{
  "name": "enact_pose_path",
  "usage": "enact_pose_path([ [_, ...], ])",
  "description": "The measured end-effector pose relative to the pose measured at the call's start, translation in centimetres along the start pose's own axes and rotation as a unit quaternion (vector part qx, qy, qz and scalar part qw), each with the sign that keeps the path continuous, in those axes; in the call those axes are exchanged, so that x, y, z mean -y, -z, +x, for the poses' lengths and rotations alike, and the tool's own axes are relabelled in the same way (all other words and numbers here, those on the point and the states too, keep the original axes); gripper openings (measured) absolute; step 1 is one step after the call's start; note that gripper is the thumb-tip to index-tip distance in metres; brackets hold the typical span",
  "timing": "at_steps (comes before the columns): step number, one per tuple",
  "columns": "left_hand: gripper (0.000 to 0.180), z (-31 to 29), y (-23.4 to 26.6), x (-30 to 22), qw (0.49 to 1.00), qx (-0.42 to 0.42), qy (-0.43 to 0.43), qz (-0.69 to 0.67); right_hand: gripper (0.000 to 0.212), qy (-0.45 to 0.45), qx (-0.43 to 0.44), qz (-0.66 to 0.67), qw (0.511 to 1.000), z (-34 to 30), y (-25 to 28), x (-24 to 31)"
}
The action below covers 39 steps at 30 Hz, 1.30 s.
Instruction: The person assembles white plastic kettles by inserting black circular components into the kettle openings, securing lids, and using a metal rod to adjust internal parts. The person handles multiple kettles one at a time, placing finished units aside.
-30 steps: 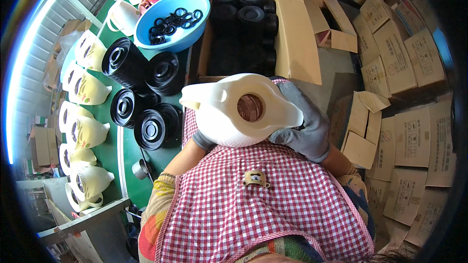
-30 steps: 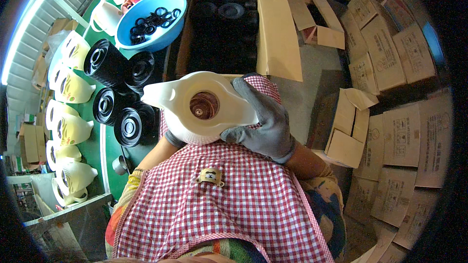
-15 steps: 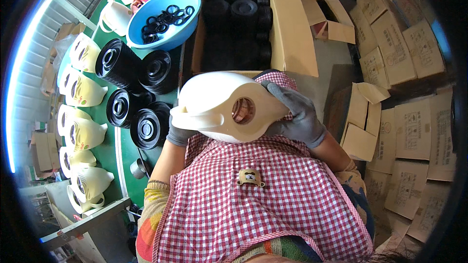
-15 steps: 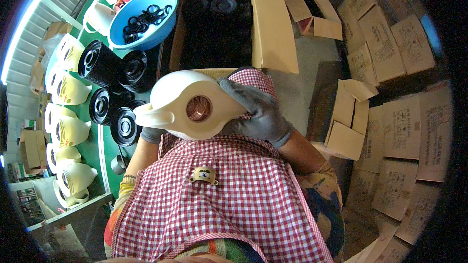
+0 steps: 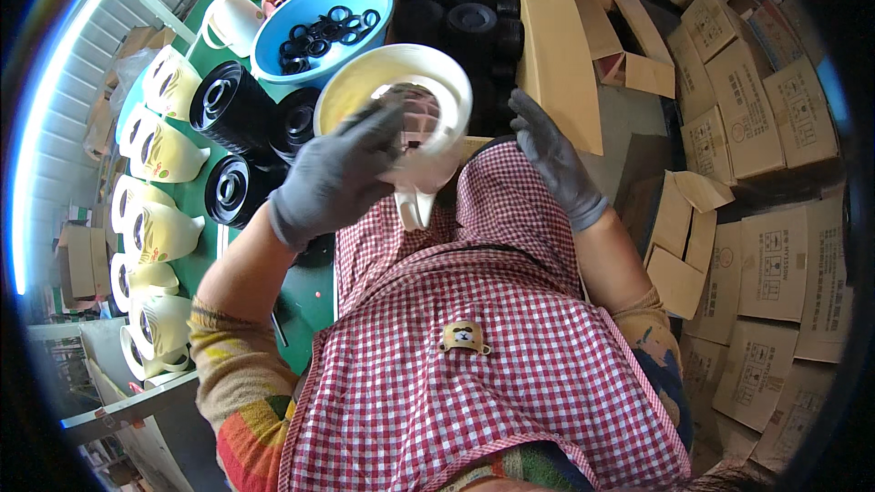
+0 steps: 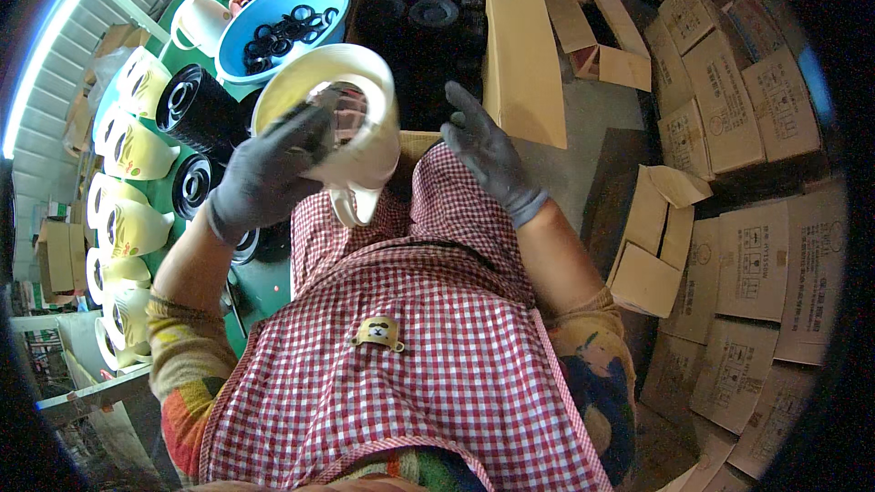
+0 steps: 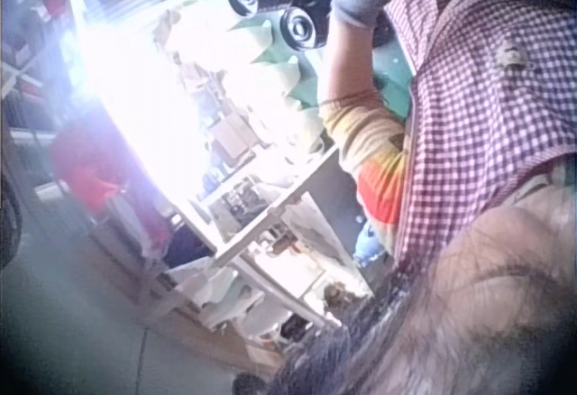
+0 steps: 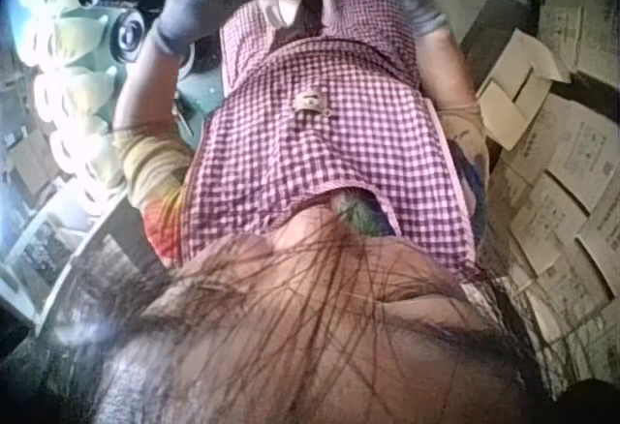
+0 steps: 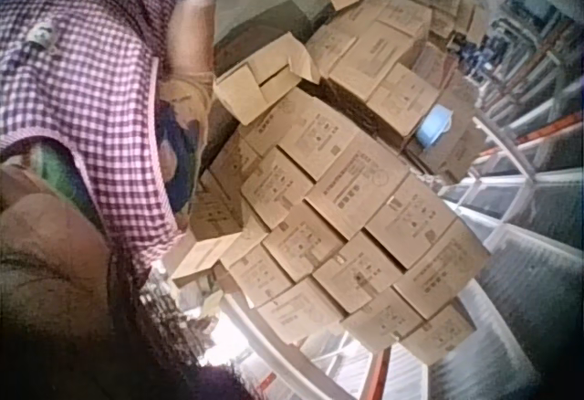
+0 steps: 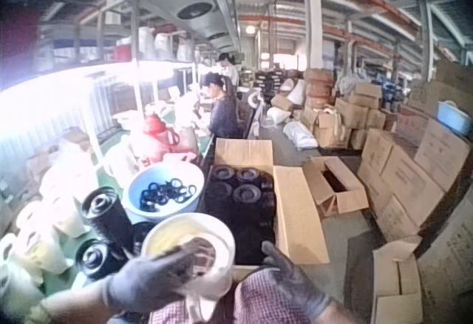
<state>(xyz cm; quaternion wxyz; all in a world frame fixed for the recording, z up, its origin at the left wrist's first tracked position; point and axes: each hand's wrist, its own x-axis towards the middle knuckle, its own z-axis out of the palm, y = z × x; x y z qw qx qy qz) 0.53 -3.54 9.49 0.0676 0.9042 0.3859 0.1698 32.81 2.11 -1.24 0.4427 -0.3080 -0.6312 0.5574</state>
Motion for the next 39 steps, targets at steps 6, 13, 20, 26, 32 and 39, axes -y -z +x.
enact_pose_path([
  [6,0.022,3.8,-3.2,-3.0,0.981,0.126,-0.120,0.079,0.054,-0.111,0.021,0.015,0.994,1.4,-1.4,1.5],
  [13,0.042,3.9,-4.8,-2.2,0.991,0.056,-0.121,0.005,0.035,-0.159,-0.062,0.024,0.985,0.7,-0.2,1.4],
  [20,0.068,-4.1,-9.9,4.6,0.720,-0.316,0.289,-0.545,0.041,-0.128,-0.076,0.037,0.988,2.4,3.4,5.3],
  [26,0.090,-2.7,-14.4,1.3,0.556,-0.149,0.166,-0.801,0.039,-0.113,-0.028,0.087,0.989,2.6,2.3,11.5],
  [32,0.084,-5.0,-16.4,1.3,0.452,-0.147,0.123,-0.871,0.036,0.026,0.064,-0.085,0.994,1.4,-2.6,13.1],
  [39,0.080,-5.7,-17.3,-0.2,0.406,-0.171,0.120,-0.890,0.040,-0.034,0.132,-0.182,0.974,1.6,-7.0,10.3],
])
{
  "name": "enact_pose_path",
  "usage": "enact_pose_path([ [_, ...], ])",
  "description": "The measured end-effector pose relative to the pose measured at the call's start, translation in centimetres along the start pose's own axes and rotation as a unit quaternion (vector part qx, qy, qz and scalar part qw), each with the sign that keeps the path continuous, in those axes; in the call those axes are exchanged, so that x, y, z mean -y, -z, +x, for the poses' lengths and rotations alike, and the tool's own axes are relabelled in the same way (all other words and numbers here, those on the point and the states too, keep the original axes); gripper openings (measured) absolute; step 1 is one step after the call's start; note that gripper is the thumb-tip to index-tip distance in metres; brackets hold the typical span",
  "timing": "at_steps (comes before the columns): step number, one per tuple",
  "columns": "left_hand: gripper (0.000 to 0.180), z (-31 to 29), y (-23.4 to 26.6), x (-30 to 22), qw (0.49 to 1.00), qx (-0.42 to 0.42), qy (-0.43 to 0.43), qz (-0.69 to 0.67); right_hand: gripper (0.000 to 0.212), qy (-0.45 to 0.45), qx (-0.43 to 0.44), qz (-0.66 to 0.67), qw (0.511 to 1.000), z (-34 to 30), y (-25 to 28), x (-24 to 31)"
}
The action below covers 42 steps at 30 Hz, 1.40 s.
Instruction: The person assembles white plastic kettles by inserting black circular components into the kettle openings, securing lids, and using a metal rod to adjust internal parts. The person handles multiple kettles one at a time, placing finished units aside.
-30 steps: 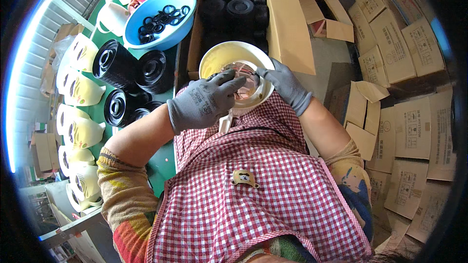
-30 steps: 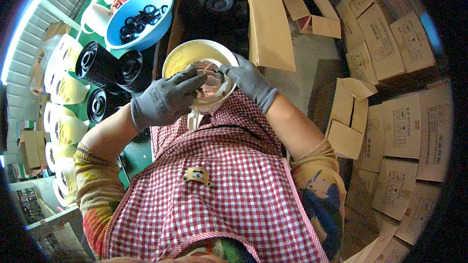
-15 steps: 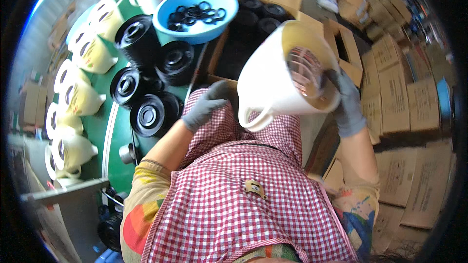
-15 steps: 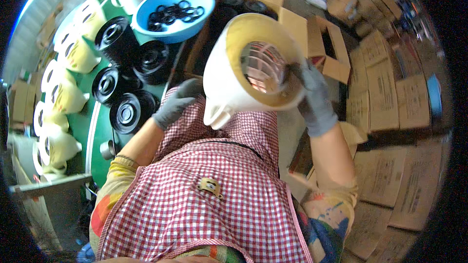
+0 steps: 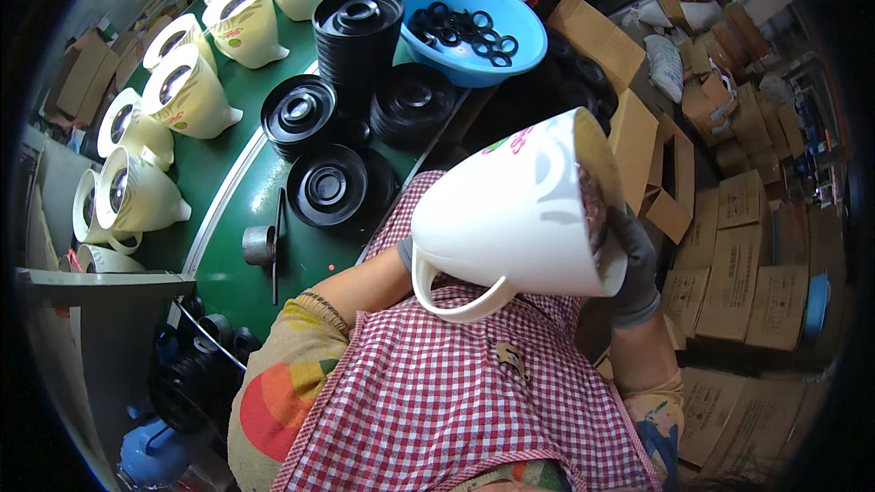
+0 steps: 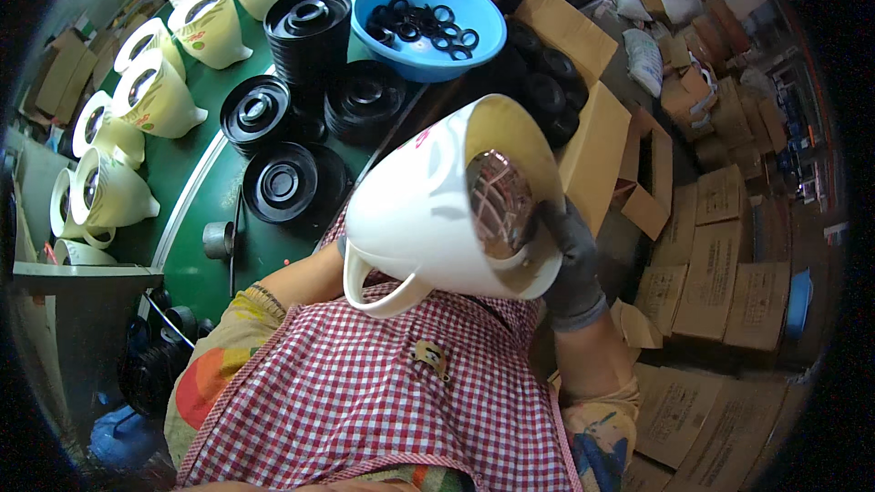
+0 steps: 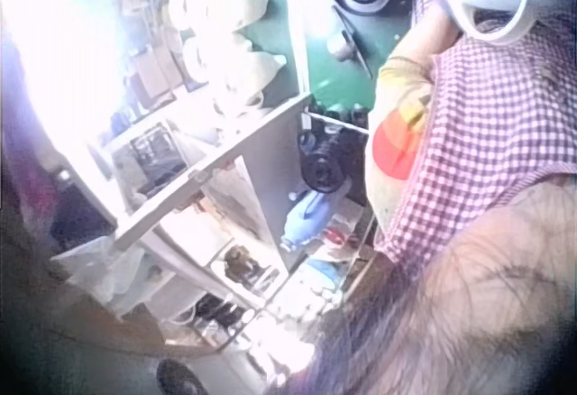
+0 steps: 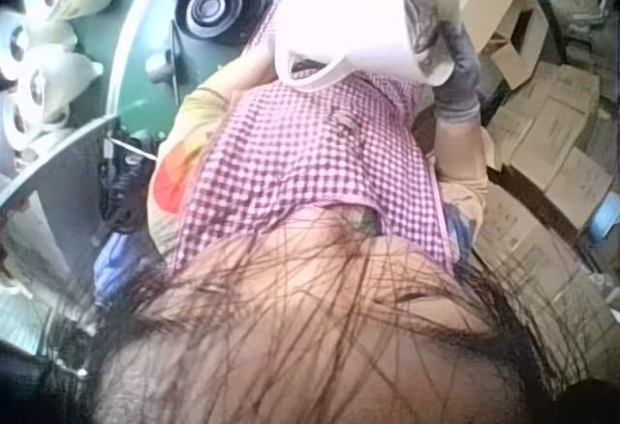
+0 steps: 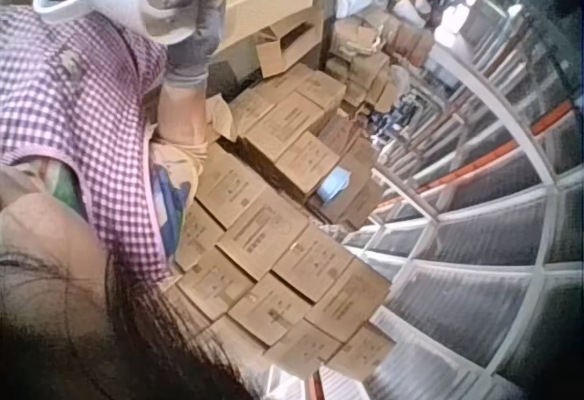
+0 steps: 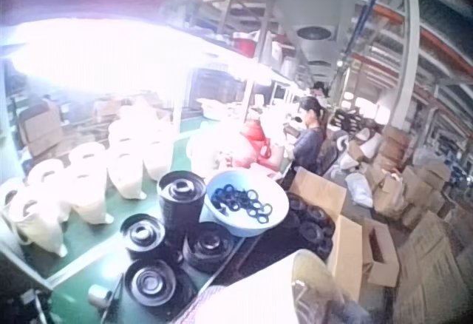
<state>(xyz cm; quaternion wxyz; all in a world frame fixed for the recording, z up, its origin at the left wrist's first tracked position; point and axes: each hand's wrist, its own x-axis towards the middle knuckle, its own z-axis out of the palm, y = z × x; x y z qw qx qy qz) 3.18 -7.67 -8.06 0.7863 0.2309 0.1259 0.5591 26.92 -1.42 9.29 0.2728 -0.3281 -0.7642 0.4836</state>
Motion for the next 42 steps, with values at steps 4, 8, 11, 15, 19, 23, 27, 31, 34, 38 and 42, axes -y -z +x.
enact_pose_path([
  [4,0.078,-1.1,-0.1,0.1,1.000,-0.016,-0.015,-0.021,0.050,-0.156,0.032,0.347,0.924,2.5,-2.0,1.4],
  [8,0.075,-2.5,-0.7,0.2,0.998,-0.042,-0.032,-0.045,0.051,-0.173,0.051,0.304,0.935,3.7,-2.9,1.6],
  [11,0.074,-3.8,-0.3,-1.4,0.994,-0.073,-0.057,-0.050,0.053,-0.156,0.071,0.353,0.920,5.6,-5.0,2.9],
  [15,0.072,-8.7,2.2,-5.7,0.978,-0.163,-0.120,-0.049,0.071,-0.092,0.103,0.329,0.934,11.1,-6.9,1.0],
  [19,0.070,-17.0,4.0,-9.6,0.941,-0.279,-0.187,-0.045,0.085,-0.211,0.024,0.165,0.963,18.6,-11.7,-6.7],
  [23,0.068,-23.3,4.1,-10.5,0.907,-0.358,-0.214,-0.057,0.081,-0.235,-0.024,0.079,0.969,24.0,-18.1,-13.3],
  [27,0.066,-26.2,3.5,-9.9,0.886,-0.406,-0.215,-0.065,0.053,-0.259,-0.085,0.112,0.956,26.4,-21.2,-16.2],
  [31,0.064,-26.1,3.6,-10.6,0.883,-0.415,-0.212,-0.060,0.034,-0.249,-0.157,0.040,0.955,27.4,-21.4,-15.4],
  [34,0.062,-25.3,3.5,-11.4,0.886,-0.413,-0.205,-0.051,0.033,-0.270,-0.130,0.048,0.953,27.1,-20.3,-14.3],
  [38,0.061,-24.0,3.4,-12.1,0.891,-0.405,-0.200,-0.041,0.036,-0.287,-0.078,-0.030,0.954,26.4,-19.2,-13.5],
  [42,0.059,-22.9,2.6,-13.0,0.897,-0.399,-0.188,-0.024,0.038,-0.245,-0.101,-0.055,0.963,25.9,-18.7,-12.6],
])
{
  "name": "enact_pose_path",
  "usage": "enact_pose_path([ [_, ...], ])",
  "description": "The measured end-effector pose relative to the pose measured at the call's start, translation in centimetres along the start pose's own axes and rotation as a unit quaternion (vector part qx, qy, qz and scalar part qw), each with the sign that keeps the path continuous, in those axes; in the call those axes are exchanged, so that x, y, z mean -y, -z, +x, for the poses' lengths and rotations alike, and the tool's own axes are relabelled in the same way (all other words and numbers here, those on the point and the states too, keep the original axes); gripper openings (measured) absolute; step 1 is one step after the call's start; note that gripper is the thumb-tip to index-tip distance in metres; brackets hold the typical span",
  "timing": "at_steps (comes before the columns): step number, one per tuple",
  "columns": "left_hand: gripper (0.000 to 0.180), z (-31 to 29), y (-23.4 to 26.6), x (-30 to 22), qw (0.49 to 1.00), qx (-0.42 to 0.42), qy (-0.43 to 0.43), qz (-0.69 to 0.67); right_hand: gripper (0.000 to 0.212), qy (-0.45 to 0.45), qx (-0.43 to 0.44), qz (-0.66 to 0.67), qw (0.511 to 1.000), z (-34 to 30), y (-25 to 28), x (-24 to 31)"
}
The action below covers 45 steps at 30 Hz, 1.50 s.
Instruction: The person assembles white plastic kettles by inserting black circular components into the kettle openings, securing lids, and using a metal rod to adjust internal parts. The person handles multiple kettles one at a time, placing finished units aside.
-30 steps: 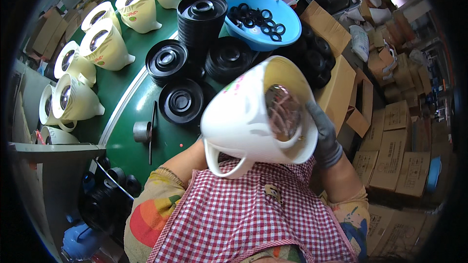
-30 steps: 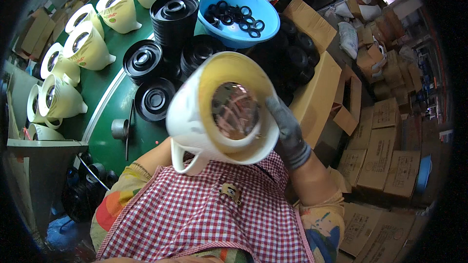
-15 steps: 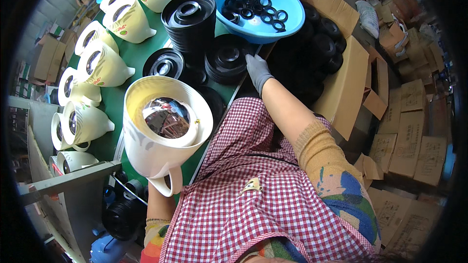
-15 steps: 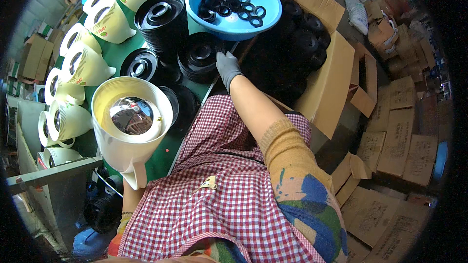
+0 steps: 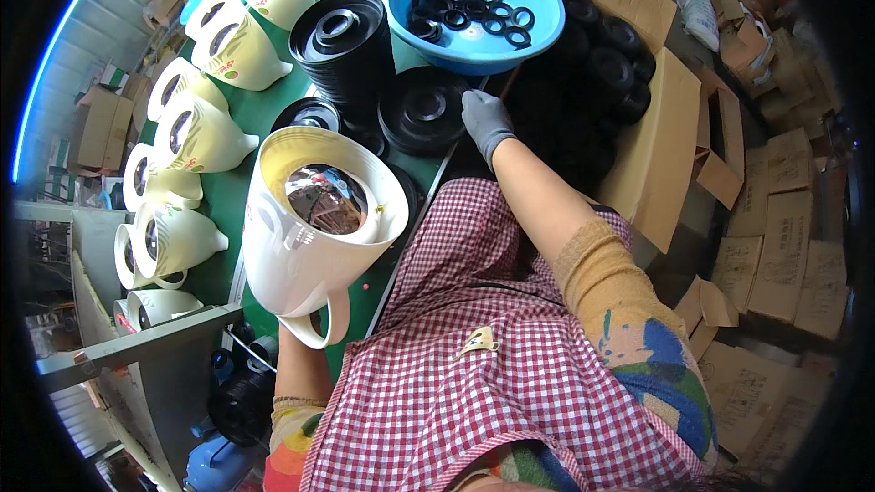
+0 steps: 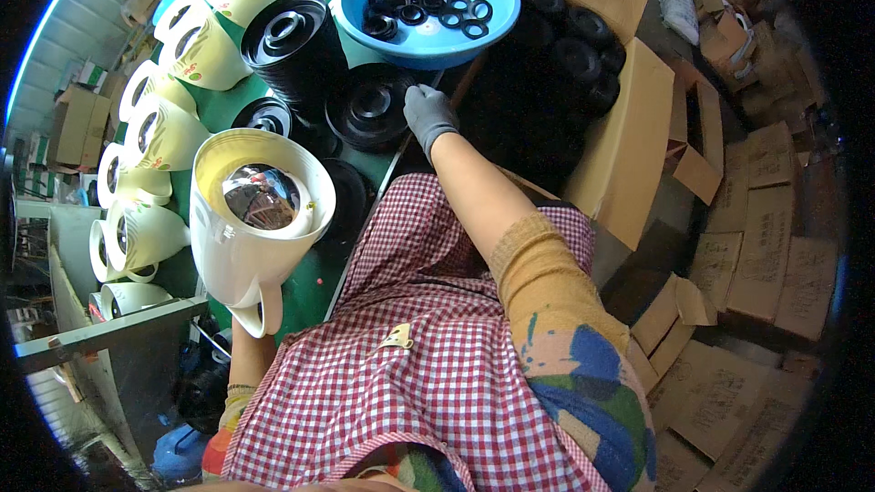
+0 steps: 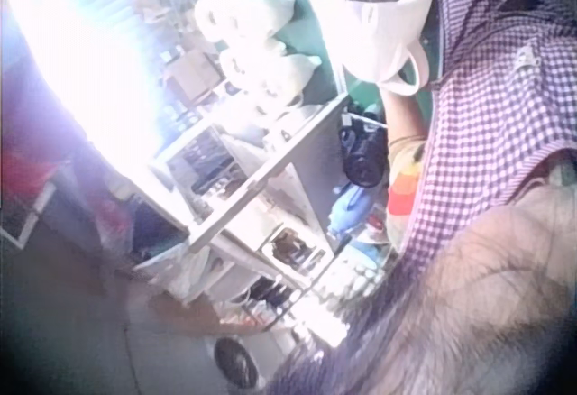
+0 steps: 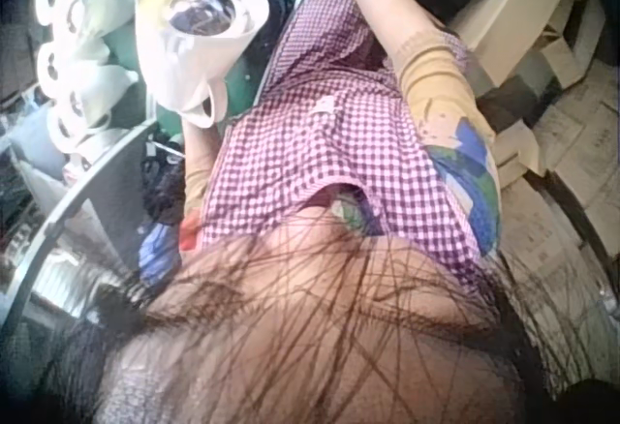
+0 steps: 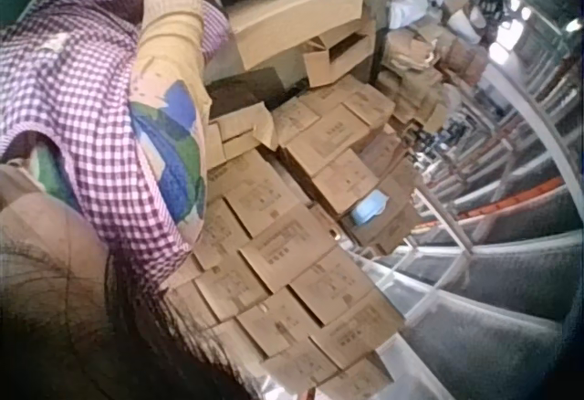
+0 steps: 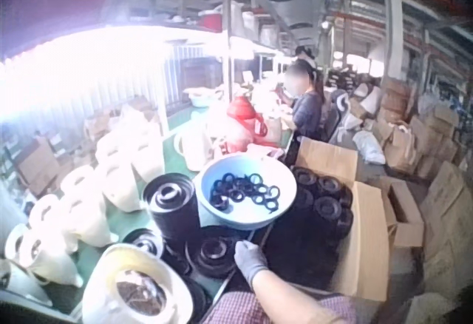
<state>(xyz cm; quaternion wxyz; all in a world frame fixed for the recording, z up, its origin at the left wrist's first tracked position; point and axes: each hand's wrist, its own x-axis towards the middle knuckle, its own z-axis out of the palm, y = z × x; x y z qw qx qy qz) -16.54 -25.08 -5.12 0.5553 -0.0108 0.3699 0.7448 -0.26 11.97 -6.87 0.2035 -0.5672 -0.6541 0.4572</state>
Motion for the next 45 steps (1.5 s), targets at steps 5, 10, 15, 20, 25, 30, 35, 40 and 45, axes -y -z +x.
enact_pose_path([
  [5,0.058,-0.2,-1.1,-0.4,1.000,0.004,0.001,0.021,0.037,0.072,0.003,0.078,0.994,-0.8,3.4,-1.2],
  [10,0.056,-0.8,-2.0,-1.1,0.999,0.000,-0.001,0.047,0.025,0.080,0.073,0.157,0.982,-3.6,8.6,-8.3],
  [15,0.055,-0.5,-3.2,-0.6,0.998,0.006,0.022,0.059,0.024,-0.062,0.203,0.534,0.819,-7.8,10.9,-16.9],
  [20,0.054,-0.2,-5.5,0.3,0.995,0.017,0.063,0.074,0.048,-0.096,0.273,0.630,0.720,-10.8,10.9,-19.7],
  [25,0.053,0.9,-8.7,-0.1,0.991,0.028,0.093,0.097,0.051,-0.177,0.313,0.655,0.664,-12.9,10.5,-18.1],
  [30,0.052,2.9,-11.8,-1.5,0.983,0.015,0.097,0.159,0.051,-0.181,0.363,0.705,0.582,-14.0,10.3,-17.5],
  [35,0.049,4.4,-14.0,-5.8,0.896,-0.014,-0.025,0.444,0.045,-0.156,0.372,0.713,0.574,-14.7,9.1,-18.4],
  [40,0.029,4.5,-22.1,-4.9,0.747,0.052,-0.168,0.641,0.041,-0.151,0.384,0.732,0.542,-15.3,9.0,-17.2],
  [45,0.040,5.6,-27.6,-2.0,0.433,0.176,-0.276,0.840,0.040,-0.167,0.386,0.749,0.511,-15.8,9.3,-16.1],
])
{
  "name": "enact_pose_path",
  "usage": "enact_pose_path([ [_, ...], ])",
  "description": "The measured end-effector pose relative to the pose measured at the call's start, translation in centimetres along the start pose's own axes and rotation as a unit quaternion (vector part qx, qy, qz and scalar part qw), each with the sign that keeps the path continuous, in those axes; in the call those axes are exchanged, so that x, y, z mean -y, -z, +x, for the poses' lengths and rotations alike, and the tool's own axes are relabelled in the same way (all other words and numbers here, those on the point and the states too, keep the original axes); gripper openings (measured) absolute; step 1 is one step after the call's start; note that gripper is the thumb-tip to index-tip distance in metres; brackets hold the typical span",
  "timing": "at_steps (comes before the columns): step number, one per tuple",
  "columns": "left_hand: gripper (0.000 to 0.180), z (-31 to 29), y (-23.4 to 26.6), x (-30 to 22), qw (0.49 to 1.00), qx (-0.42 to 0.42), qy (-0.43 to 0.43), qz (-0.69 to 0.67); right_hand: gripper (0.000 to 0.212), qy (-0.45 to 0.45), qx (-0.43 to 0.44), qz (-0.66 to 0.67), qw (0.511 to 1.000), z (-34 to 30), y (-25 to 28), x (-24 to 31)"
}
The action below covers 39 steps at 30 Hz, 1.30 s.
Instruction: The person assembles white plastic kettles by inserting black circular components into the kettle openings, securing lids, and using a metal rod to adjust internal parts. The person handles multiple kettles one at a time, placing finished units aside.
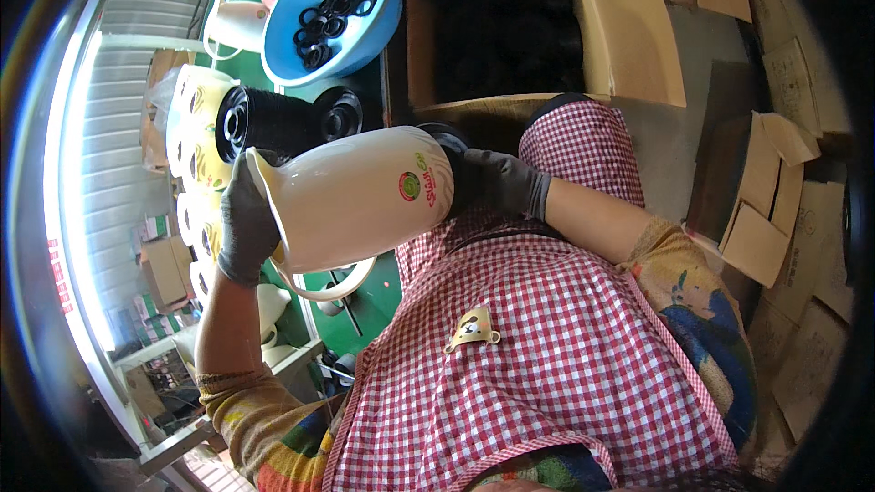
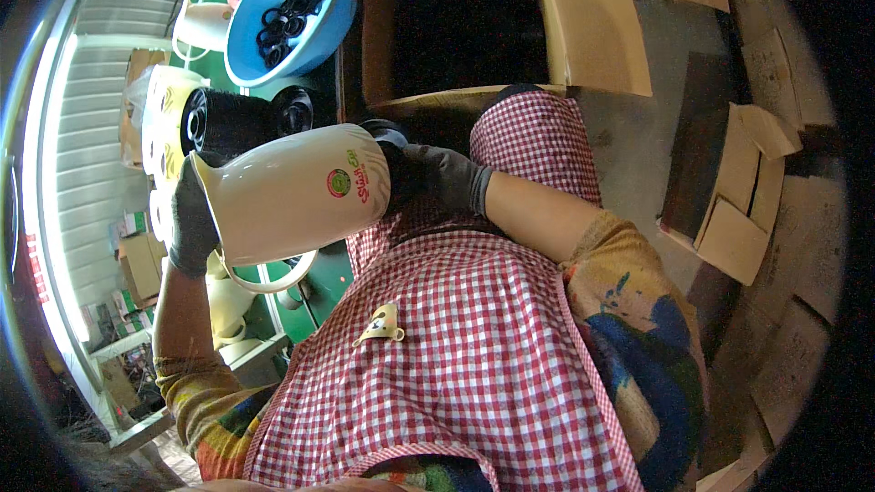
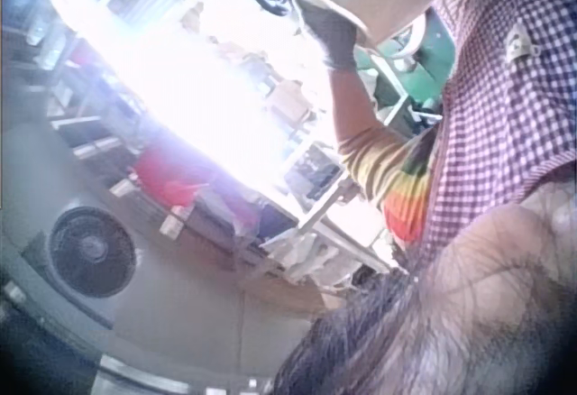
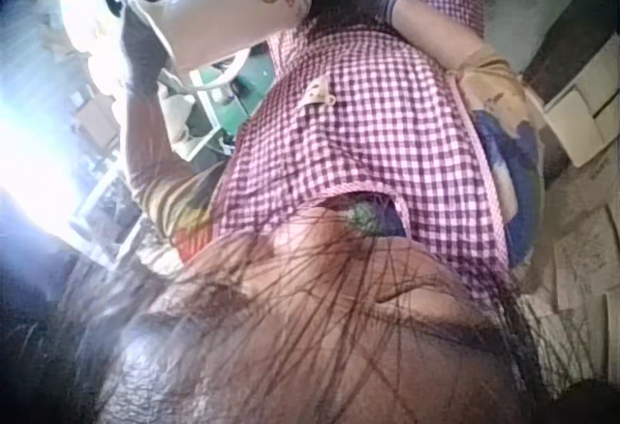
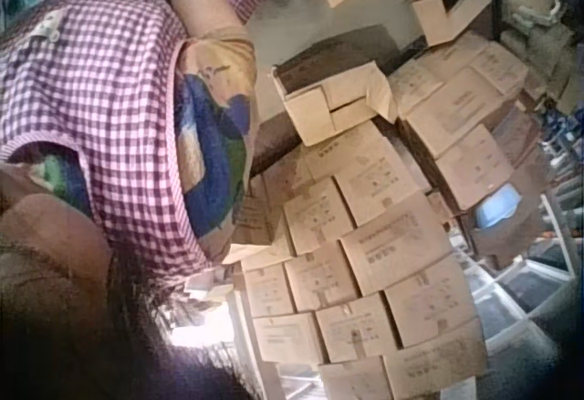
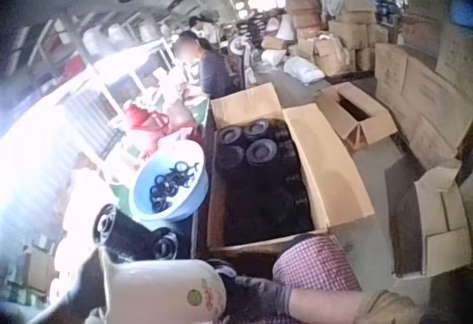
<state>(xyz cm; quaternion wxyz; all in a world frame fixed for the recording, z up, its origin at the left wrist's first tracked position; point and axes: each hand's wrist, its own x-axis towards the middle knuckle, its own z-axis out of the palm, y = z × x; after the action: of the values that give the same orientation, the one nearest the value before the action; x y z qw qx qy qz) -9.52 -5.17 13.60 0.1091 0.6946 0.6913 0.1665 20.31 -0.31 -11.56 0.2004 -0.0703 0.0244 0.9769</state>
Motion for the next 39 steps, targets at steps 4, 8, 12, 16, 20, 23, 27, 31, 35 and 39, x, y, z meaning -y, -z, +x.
enact_pose_path([
  [4,0.047,1.9,-0.3,-3.5,0.995,0.035,-0.067,0.060,0.054,0.031,0.061,-0.071,0.995,0.7,1.4,-0.5],
  [8,0.048,2.4,-1.2,-4.2,0.995,0.050,-0.043,0.070,0.061,0.002,0.156,0.011,0.988,0.8,0.9,-0.8],
  [12,0.046,2.6,-2.1,-4.3,0.994,0.052,-0.031,0.086,0.050,-0.006,0.024,0.027,0.999,0.3,-1.3,-0.5],
  [16,0.044,2.2,-2.3,-1.2,0.999,0.047,0.014,0.004,0.053,0.027,-0.046,-0.054,0.997,0.1,-3.2,-1.0],
  [20,0.036,1.6,-1.9,0.0,0.997,0.029,0.041,-0.065,0.055,0.082,0.001,-0.101,0.991,0.1,-3.7,-1.3],
  [23,0.027,1.2,-0.9,-1.9,0.935,0.035,0.188,-0.298,0.059,0.106,0.076,-0.131,0.983,0.3,-2.9,-0.6],
  [27,0.050,0.5,-0.5,-1.6,0.863,0.077,0.269,-0.420,0.076,0.040,0.142,0.054,0.988,1.5,-1.5,-1.1],
  [31,0.069,0.3,-0.4,-1.3,0.794,0.118,0.311,-0.508,0.091,0.086,0.168,0.006,0.982,0.3,-2.7,-0.6],
  [35,0.071,0.1,0.0,-0.3,0.762,0.100,0.308,-0.561,0.072,0.104,0.214,0.043,0.970,-0.6,-3.3,-0.2],
  [39,0.042,0.0,0.8,-0.4,0.880,0.076,0.230,-0.409,0.075,0.132,0.160,0.037,0.977,0.1,-2.5,-0.5],
])
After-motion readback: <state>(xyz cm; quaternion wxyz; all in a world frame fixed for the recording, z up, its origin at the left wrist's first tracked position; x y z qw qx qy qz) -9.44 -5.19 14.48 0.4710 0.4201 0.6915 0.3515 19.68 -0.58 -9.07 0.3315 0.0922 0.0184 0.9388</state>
